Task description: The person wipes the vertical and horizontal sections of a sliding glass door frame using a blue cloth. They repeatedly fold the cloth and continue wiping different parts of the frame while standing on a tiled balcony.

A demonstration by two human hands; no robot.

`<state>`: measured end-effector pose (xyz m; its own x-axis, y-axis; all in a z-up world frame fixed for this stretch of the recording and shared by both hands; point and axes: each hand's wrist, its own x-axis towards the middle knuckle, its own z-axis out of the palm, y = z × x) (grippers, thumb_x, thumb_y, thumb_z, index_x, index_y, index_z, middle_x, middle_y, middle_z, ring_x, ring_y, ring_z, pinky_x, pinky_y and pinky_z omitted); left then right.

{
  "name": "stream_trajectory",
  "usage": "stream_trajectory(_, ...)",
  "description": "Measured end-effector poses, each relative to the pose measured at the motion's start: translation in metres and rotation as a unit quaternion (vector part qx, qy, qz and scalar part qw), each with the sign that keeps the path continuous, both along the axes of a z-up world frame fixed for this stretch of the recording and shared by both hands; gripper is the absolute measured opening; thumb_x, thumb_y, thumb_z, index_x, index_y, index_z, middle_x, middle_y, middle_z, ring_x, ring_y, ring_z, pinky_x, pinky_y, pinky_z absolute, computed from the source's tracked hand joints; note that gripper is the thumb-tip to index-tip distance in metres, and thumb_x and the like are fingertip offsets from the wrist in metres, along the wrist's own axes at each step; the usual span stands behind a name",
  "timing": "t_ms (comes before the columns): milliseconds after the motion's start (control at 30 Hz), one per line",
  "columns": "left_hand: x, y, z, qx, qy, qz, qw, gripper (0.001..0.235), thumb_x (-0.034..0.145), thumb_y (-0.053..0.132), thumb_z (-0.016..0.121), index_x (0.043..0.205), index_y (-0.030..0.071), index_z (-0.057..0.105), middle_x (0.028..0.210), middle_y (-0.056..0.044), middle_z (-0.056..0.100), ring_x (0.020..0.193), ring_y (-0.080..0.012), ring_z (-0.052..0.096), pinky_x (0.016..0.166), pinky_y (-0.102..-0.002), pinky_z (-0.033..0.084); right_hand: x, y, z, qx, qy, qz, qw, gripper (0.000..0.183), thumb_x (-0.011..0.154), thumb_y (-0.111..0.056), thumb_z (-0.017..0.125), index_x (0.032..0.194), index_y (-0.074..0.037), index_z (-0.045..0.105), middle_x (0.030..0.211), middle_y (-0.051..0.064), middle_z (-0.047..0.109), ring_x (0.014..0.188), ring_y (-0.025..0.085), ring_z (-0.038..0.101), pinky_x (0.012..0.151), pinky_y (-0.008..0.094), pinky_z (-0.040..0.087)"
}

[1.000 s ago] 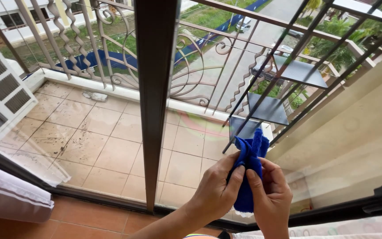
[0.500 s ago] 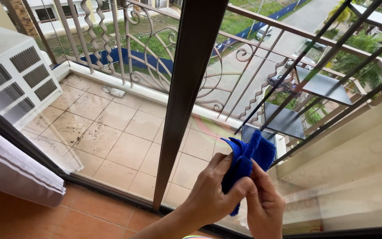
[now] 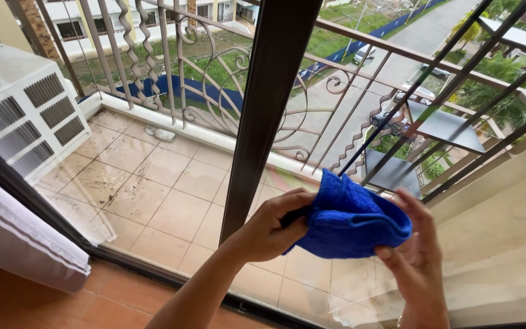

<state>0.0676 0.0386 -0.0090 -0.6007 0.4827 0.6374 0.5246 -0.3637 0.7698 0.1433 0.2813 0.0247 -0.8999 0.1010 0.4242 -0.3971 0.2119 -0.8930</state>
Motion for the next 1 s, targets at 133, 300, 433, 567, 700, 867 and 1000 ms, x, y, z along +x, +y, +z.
stream_trajectory(133, -0.012, 0.005, -0.021, 0.000, -0.022, 0.006, 1.000, 0.040, 0.098, 0.001, 0.049, 0.136, 0.005, 0.059, 0.109, -0.005, 0.056, 0.098, -0.0177, 0.054, 0.084, -0.032, 0.047, -0.014, 0.027, -0.038, -0.012, 0.079, 0.102, 0.992, 0.059, 0.080, -0.003, 0.080, 0.135, -0.006, 0.057, 0.121, 0.008, 0.065, 0.104, 0.015, 0.063, 0.089, 0.031, 0.056)
stream_trajectory(300, -0.018, 0.002, -0.025, -0.018, 0.021, -0.009, 1.000, 0.043, 0.099, 0.002, 0.045, 0.140, 0.009, 0.059, 0.116, -0.008, 0.058, 0.107, -0.0210, 0.058, 0.093, -0.034, 0.050, -0.002, 0.017, 0.004, 0.281, 0.066, 0.082, 0.954, 0.015, 0.082, -0.014, 0.080, 0.097, -0.013, 0.074, 0.112, 0.006, 0.065, 0.093, 0.016, 0.064, 0.080, 0.028, 0.053)
stream_trajectory(433, -0.020, 0.006, -0.019, -0.035, 0.010, 0.066, 0.997, 0.047, 0.096, 0.001, 0.048, 0.140, 0.010, 0.060, 0.111, -0.007, 0.059, 0.101, -0.0208, 0.059, 0.086, -0.033, 0.048, -0.008, 0.033, 0.000, 0.342, 0.086, 0.044, 0.935, 0.018, 0.081, -0.017, 0.080, 0.098, -0.010, 0.077, 0.081, -0.002, 0.071, 0.065, 0.009, 0.066, 0.056, 0.022, 0.055)
stream_trajectory(567, -0.023, 0.028, -0.011, 0.003, 0.003, 0.173, 0.985, 0.044, 0.095, 0.004, 0.049, 0.139, 0.007, 0.057, 0.124, -0.011, 0.065, 0.118, -0.0260, 0.063, 0.105, -0.038, 0.049, -0.014, 0.015, -0.014, 0.343, 0.247, -0.180, 0.889, 0.027, 0.090, -0.007, 0.078, 0.114, -0.001, 0.067, 0.111, 0.016, 0.069, 0.102, 0.027, 0.067, 0.092, 0.036, 0.060)
stream_trajectory(700, -0.020, 0.040, -0.004, 0.043, -0.009, 0.193, 0.980, 0.044, 0.097, 0.006, 0.048, 0.140, 0.007, 0.054, 0.133, -0.014, 0.063, 0.127, -0.0278, 0.060, 0.113, -0.039, 0.046, -0.012, -0.021, -0.068, 0.349, 0.346, -0.245, 0.836, 0.036, 0.095, -0.007, 0.072, 0.127, -0.003, 0.057, 0.134, 0.024, 0.060, 0.127, 0.036, 0.058, 0.109, 0.046, 0.050)
stream_trajectory(867, -0.010, 0.030, 0.004, 0.007, 0.055, 0.155, 0.986, 0.051, 0.099, 0.004, 0.041, 0.148, 0.015, 0.047, 0.138, -0.015, 0.059, 0.130, -0.0300, 0.057, 0.113, -0.043, 0.046, -0.066, -0.042, -0.120, 0.469, 0.339, -0.259, 0.774, 0.044, 0.100, -0.025, 0.061, 0.138, -0.003, 0.059, 0.149, 0.030, 0.049, 0.143, 0.045, 0.046, 0.125, 0.058, 0.025)
stream_trajectory(1000, -0.004, 0.021, 0.015, 0.013, 0.184, 0.136, 0.973, 0.041, 0.107, 0.005, 0.038, 0.146, 0.009, 0.050, 0.146, -0.015, 0.059, 0.136, -0.0324, 0.058, 0.119, -0.045, 0.046, -0.083, -0.041, -0.133, 0.464, 0.357, -0.300, 0.753, 0.050, 0.103, -0.032, 0.053, 0.136, 0.005, 0.056, 0.146, 0.034, 0.049, 0.143, 0.049, 0.043, 0.126, 0.062, 0.021)
